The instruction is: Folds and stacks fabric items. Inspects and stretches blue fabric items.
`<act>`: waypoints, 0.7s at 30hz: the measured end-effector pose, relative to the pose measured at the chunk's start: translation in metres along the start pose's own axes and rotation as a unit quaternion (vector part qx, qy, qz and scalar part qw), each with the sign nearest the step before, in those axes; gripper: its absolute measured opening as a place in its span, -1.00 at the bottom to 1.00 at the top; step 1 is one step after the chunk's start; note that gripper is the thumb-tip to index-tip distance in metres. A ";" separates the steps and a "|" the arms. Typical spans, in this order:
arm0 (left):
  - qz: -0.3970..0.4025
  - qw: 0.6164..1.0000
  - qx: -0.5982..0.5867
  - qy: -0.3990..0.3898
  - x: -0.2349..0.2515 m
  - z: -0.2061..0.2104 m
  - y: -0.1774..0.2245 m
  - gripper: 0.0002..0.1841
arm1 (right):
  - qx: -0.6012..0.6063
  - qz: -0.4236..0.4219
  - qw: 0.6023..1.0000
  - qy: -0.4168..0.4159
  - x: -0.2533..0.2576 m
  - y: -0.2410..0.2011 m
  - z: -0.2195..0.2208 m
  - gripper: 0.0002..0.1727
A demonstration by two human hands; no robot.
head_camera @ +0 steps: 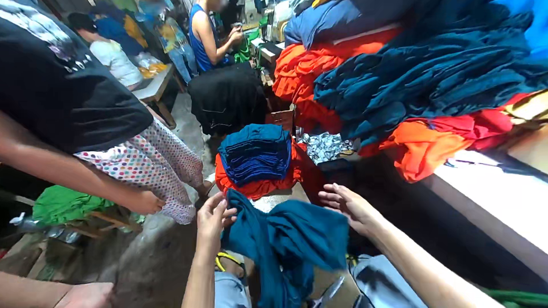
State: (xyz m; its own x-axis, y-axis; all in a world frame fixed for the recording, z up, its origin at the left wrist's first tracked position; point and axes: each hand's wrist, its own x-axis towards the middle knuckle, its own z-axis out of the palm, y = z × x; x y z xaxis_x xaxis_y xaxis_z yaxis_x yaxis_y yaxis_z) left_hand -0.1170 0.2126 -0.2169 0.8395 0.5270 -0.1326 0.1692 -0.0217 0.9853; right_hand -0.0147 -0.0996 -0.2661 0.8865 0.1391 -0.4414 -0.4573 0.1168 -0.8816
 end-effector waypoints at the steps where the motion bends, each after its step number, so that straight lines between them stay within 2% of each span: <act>1: 0.016 0.997 0.076 0.000 0.009 -0.005 -0.025 -0.62 | -0.074 -0.018 0.997 -0.001 0.005 0.013 -0.003 -0.55; 3: 0.035 0.980 0.193 -0.018 0.011 -0.014 -0.070 -0.59 | -0.206 -0.040 0.976 -0.050 0.006 0.038 -0.006 -0.56; 5: 0.003 0.961 0.261 -0.090 -0.012 -0.013 -0.102 -0.61 | -0.316 -0.052 0.937 -0.142 0.001 0.065 -0.003 -0.59; 8: -0.040 0.912 0.342 -0.222 -0.054 0.004 -0.146 -0.61 | -0.435 -0.127 0.842 -0.291 0.001 0.098 0.015 -0.51; 11: -0.036 0.849 0.432 -0.302 -0.096 0.025 -0.183 -0.54 | -0.537 -0.236 0.716 -0.378 0.013 0.128 0.047 -0.37; 13: -0.034 0.809 0.487 -0.327 -0.106 0.034 -0.188 -0.50 | -0.591 -0.215 0.659 -0.413 0.018 0.144 0.059 -0.29; 15: -0.050 0.822 0.468 -0.321 -0.094 0.029 -0.183 -0.62 | -0.621 -0.183 0.655 -0.390 0.023 0.165 0.050 -0.27; 18: -0.056 0.875 0.430 -0.215 -0.050 0.008 -0.172 -0.67 | -0.625 -0.212 0.694 -0.288 0.023 0.186 0.003 -0.24; 21: -0.044 0.896 0.422 -0.128 0.003 -0.003 -0.167 -0.64 | -0.617 -0.227 0.717 -0.230 0.012 0.180 -0.023 -0.23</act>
State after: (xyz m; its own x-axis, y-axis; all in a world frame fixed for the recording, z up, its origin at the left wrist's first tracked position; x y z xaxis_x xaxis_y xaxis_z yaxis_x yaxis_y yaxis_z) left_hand -0.1439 0.2205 -0.3814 0.8765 0.3478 -0.3327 0.4800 -0.6823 0.5514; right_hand -0.0850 -0.0998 -0.4335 0.6777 0.7044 -0.2109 0.5335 -0.6684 -0.5182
